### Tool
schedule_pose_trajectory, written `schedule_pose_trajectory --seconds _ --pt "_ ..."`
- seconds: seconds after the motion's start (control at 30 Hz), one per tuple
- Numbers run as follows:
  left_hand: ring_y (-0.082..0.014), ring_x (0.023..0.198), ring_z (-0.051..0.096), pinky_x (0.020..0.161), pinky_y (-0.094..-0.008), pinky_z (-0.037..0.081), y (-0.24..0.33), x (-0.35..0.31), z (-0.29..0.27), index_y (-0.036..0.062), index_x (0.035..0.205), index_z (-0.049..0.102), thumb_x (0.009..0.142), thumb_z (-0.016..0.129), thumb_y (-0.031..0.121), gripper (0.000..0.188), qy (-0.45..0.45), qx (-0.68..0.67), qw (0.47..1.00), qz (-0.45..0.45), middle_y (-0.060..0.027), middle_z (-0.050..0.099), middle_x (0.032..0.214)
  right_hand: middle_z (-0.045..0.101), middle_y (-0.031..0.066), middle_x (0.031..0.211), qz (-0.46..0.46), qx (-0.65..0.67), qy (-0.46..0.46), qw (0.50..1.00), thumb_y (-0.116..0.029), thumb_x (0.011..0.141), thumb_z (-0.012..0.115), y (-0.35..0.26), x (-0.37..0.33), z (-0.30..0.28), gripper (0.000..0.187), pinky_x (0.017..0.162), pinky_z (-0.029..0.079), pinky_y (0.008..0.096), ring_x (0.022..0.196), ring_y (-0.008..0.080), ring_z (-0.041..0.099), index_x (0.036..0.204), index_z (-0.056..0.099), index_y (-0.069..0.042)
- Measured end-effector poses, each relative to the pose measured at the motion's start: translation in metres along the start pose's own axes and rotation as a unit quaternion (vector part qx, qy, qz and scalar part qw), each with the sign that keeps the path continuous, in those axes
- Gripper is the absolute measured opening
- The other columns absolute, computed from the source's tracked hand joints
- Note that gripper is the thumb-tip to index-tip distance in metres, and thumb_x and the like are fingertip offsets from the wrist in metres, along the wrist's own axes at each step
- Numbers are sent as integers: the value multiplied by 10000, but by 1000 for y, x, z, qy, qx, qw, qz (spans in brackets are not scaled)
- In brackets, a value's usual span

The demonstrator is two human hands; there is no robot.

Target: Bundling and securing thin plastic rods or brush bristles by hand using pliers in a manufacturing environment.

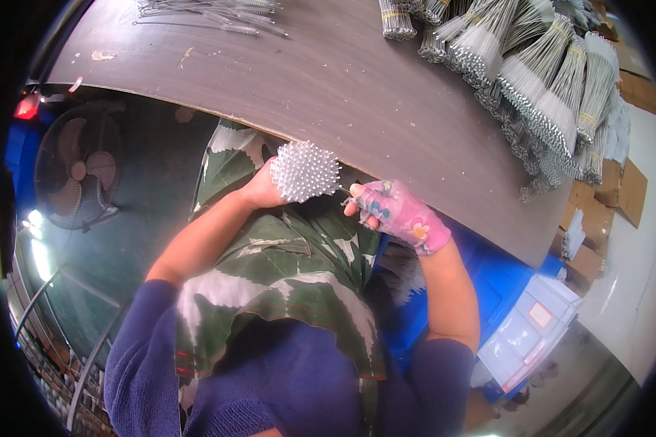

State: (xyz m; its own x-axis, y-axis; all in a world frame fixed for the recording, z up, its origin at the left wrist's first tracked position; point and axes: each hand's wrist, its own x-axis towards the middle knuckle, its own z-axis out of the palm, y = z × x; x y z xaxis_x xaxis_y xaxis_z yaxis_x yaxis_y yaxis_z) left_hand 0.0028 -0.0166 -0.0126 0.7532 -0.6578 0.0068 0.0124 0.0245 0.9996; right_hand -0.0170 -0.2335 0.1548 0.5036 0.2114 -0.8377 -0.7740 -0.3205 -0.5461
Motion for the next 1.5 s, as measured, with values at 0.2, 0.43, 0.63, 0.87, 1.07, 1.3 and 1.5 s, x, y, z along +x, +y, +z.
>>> schedule_pose_trajectory --seconds 0.2,0.43,0.63,0.87,1.07,1.3,1.5 --pt "-129 999 598 907 -285 450 -9 0 2 40 1084 628 758 725 147 357 -1 8 1000 6 -49 655 1066 488 -37 552 -21 -21 28 999 -340 909 544 -2 2 5 365 468 322 195 505 35 414 826 670 -8" --pt "-105 940 591 879 -277 452 29 -2 7 33 1041 632 696 750 78 368 13 -50 999 -14 -28 659 996 581 5 721 -262 118 54 956 -341 883 592 11 -7 11 380 491 365 184 579 38 481 991 616 23" --pt "-105 911 592 868 -285 449 51 -2 7 33 1011 638 676 772 89 366 40 -145 986 -78 -27 664 950 619 36 897 -337 82 190 918 10 791 670 17 -5 40 252 697 483 235 758 97 588 1030 589 8" --pt "-188 1033 558 899 -320 441 66 -18 0 3 1184 504 661 794 148 615 59 -37 995 -70 -81 589 1135 626 77 877 -498 -199 279 797 31 748 689 31 -3 44 230 638 475 239 704 137 594 957 614 -27" --pt "-261 744 620 633 -330 501 118 -61 6 37 920 589 757 647 -15 181 146 138 978 53 -102 619 854 622 92 880 -518 -231 246 786 48 706 703 44 -15 46 301 650 507 279 748 201 631 970 601 -57" --pt "-206 733 662 640 -310 524 109 -32 27 23 1107 588 914 548 150 235 -98 -34 994 -41 -130 630 990 599 94 905 -513 -230 204 801 53 694 713 53 -27 53 323 655 505 274 738 202 610 971 599 -66" --pt "-117 604 602 562 -262 484 105 -27 33 27 1000 651 905 581 166 182 -101 -121 983 -94 -65 623 832 578 14 877 -310 94 210 923 -160 863 637 49 -48 54 208 647 463 211 711 101 568 1018 622 -23"
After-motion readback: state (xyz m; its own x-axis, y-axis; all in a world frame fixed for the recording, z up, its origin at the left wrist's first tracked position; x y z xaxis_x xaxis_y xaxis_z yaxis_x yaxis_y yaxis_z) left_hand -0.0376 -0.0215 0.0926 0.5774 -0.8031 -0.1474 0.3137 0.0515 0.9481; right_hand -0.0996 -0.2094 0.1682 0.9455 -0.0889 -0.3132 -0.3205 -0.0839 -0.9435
